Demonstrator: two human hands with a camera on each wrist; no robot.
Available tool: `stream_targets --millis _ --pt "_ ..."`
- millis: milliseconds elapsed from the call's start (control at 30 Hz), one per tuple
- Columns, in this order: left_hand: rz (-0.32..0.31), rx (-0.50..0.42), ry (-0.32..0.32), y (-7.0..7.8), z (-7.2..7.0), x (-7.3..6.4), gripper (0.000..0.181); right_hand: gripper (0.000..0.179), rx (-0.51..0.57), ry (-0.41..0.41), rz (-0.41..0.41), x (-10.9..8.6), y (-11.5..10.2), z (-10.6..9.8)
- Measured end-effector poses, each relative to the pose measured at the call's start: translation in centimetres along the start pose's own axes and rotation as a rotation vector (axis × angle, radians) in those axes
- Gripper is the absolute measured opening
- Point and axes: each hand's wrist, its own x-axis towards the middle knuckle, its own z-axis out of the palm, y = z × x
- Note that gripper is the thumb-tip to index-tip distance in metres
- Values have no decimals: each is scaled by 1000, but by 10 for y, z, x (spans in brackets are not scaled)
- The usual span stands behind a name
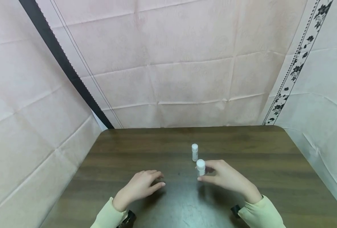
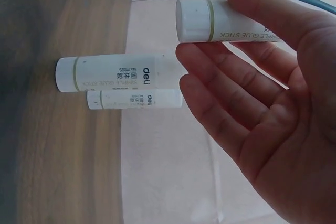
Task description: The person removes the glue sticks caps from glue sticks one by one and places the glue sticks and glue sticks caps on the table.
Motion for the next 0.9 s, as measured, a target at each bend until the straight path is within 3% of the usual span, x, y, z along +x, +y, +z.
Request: stream_targets --millis 133,300,400,533,700,900 --pt "13 11 25 -5 -10 11 29 20 18 -20 13 2 0 2" --pt "74 63 97 3 -37 29 33 20 51 -41 5 4 -2 8" --pt "159 104 150 18 -55 37 34 22 66 -57 -16 4 -2 16" --pt "317 137 200 43 -70 45 34 20 77 -72 -59 4 -2 25" --pt "467 178 174 70 -77 52 31 16 61 -95 -85 8 -2 32" --pt "559 323 124 86 -72 55 31 24 72 -136 -63 9 -3 38"
